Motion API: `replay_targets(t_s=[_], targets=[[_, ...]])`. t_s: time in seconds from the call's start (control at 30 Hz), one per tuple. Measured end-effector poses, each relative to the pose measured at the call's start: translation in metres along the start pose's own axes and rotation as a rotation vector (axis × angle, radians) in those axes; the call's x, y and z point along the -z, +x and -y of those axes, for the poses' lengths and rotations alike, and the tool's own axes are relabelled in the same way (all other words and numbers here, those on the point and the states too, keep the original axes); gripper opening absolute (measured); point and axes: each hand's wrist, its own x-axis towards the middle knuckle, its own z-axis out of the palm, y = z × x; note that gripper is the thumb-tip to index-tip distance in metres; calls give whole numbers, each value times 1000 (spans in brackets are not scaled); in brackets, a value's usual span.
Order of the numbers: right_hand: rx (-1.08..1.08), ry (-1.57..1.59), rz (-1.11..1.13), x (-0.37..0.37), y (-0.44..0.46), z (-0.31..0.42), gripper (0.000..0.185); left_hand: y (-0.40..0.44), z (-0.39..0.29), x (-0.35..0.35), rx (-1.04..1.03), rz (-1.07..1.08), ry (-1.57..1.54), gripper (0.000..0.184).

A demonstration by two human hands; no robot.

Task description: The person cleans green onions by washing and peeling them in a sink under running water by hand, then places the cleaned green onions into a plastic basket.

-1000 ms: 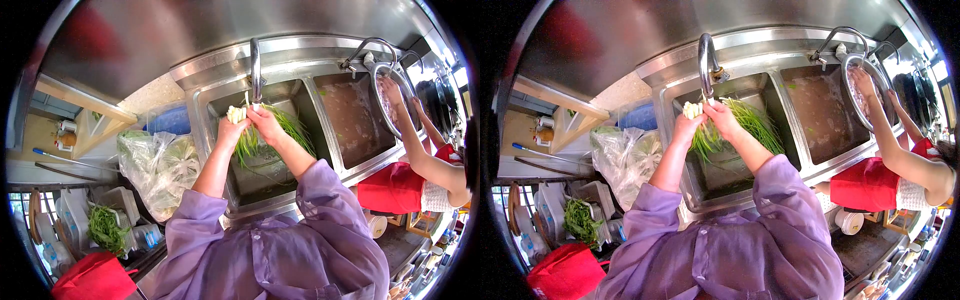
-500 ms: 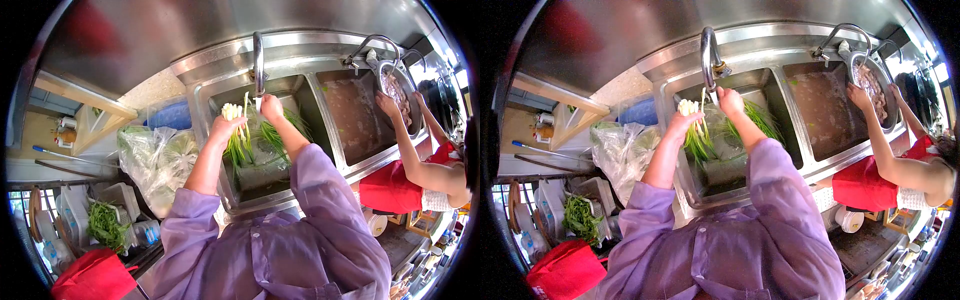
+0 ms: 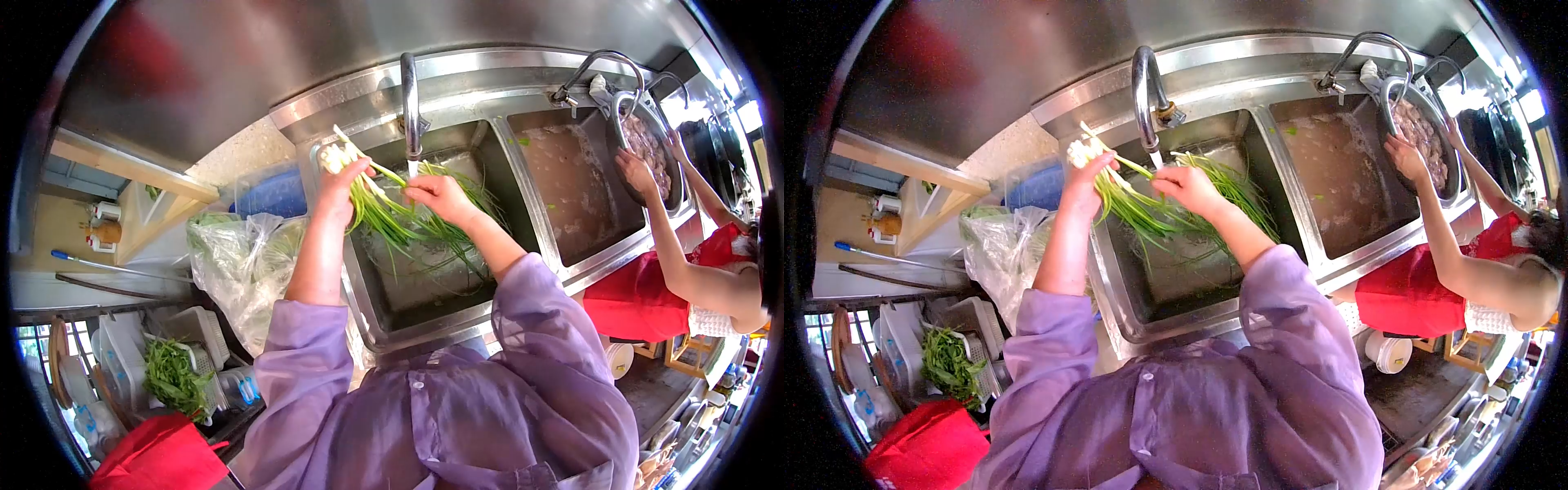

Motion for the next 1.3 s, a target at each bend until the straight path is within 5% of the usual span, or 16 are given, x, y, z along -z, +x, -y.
replay_targets(t_s=[0.2, 0.33, 0.4, 0.5, 0.6, 0.67, 0.8, 0.93, 1.0, 1.2, 1.27, 1.3], targets=[[99, -541, -11, -2, -25, -45, 23, -2, -24, 4, -90, -23, 115, 18], [-222, -986, 528, -15, -56, -112, 17, -5, -31, 1, -115, -26, 39, 17], [-312, -947, 725, -10, -78, -137, 19, -7, -34, 0, -118, -24, 16, 17], [-453, -1009, 488, 6, -58, -113, 20, -11, -32, -4, -63, 16, 67, 20], [-200, -413, -46, 22, -11, -51, 29, -15, -8, -12, 15, 190, 227, 19], [-202, 516, -98, 25, 3, 14, 33, -13, 17, -12, 26, 323, 243, 18], [-40, 597, -72, 18, 18, 30, 29, -19, 31, -21, 97, 381, 166, 19], [-132, 302, -31, 15, 23, 28, 18, -19, 32, -17, 197, 299, 78, 18], [84, -113, -53, 13, 22, 31, 15, -18, 31, -15, 178, 248, 129, 15], [-190, -270, -406, 57, 38, -20, 17, -21, 28, 4, 247, 272, 303, 13], [-214, -846, 127, 42, 25, -86, 23, -21, 33, 9, 239, 324, 277, 15], [-253, -956, 108, 30, 8, -80, 24, -20, 33, 10, 256, 367, 274, 19]])
